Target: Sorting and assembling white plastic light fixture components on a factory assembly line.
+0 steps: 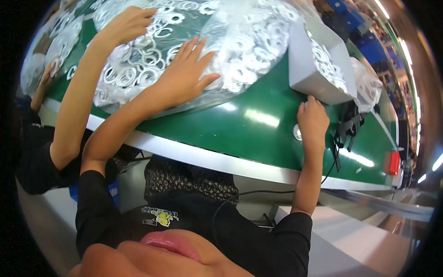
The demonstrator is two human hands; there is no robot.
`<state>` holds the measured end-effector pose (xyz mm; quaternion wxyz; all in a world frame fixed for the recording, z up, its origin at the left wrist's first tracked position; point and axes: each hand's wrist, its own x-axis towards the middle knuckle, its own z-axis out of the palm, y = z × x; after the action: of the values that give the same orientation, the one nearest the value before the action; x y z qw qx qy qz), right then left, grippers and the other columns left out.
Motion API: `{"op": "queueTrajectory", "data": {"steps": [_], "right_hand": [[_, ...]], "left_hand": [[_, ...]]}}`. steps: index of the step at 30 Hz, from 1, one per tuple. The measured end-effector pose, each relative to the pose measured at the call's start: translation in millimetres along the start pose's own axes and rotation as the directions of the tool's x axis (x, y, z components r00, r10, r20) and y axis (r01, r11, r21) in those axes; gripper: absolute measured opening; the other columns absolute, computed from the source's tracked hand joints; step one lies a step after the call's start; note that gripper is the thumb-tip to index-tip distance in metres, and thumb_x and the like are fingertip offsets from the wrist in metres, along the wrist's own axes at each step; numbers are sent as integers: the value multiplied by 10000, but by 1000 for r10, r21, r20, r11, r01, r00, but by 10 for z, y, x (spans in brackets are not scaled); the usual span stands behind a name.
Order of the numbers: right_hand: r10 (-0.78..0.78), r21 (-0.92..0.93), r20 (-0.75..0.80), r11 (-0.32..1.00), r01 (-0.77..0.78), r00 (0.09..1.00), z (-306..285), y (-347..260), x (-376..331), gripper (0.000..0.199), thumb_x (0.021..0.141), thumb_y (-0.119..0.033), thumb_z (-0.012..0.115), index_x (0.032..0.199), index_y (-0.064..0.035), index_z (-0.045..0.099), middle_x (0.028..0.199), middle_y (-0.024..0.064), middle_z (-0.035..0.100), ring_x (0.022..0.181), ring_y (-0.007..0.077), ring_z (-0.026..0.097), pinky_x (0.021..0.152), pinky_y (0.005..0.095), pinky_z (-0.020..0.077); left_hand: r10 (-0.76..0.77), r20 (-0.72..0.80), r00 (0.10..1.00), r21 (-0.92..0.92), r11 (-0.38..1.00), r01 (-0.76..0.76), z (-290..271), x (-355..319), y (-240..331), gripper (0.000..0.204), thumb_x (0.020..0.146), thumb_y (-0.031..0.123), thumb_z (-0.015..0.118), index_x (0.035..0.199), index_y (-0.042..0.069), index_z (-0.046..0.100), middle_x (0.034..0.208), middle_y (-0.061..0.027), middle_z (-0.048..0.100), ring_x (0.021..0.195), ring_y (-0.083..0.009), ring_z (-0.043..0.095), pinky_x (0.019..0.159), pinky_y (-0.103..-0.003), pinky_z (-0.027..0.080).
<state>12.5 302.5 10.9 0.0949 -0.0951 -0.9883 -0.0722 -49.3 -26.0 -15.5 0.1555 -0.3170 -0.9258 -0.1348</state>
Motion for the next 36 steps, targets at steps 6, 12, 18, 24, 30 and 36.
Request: {"op": "queueTrajectory", "data": {"steps": [6,12,18,24,30,36], "right_hand": [[-89,142,-101,985,102,991,28,-39,-65,267,806,-124,550,1051,-38,609,988,145,638,919,331,603,760,435,497],[-167,316,-178,924,218,970,-27,-187,-132,274,801,-100,553,1059,-25,607,979,154,644,896,324,608,781,414,488],[-325,413,-234,820,396,916,17,-179,-101,231,848,-88,538,1061,-31,605,913,183,643,838,345,610,759,428,477],[-280,458,-300,796,395,912,84,-207,-59,189,889,-132,554,1049,-61,623,837,198,642,760,371,600,681,396,485],[-103,967,-56,240,80,993,-117,-341,-74,219,928,-163,548,1078,-51,661,798,17,640,607,73,584,482,194,422],[-161,990,125,79,-113,979,-83,-300,-45,245,920,-149,561,1109,-10,632,922,75,639,668,132,638,490,208,454]], "left_hand": [[198,52,979,-220,958,-183,-53,-40,262,358,925,141,468,1183,-106,449,1304,-296,425,1293,-399,345,1113,-443,235],[264,-36,964,-240,934,-265,-158,-152,567,500,752,-26,452,1222,-178,369,1303,-356,387,1263,-445,361,1088,-449,282],[62,233,970,-603,792,95,-618,318,-60,336,847,-8,375,1033,-3,655,1043,-178,657,942,-225,636,875,-320,480],[-108,268,957,-31,992,120,-160,350,-604,432,867,272,617,1183,-15,551,1224,-168,529,1145,-308,501,988,-348,383],[-226,-31,974,-347,916,201,-93,331,-572,389,775,267,724,1024,5,579,981,-130,646,886,-230,616,819,-314,461],[-357,-124,926,-800,588,120,-257,404,-586,288,835,250,674,988,7,650,799,-37,687,753,-62,593,702,-195,442]]}}
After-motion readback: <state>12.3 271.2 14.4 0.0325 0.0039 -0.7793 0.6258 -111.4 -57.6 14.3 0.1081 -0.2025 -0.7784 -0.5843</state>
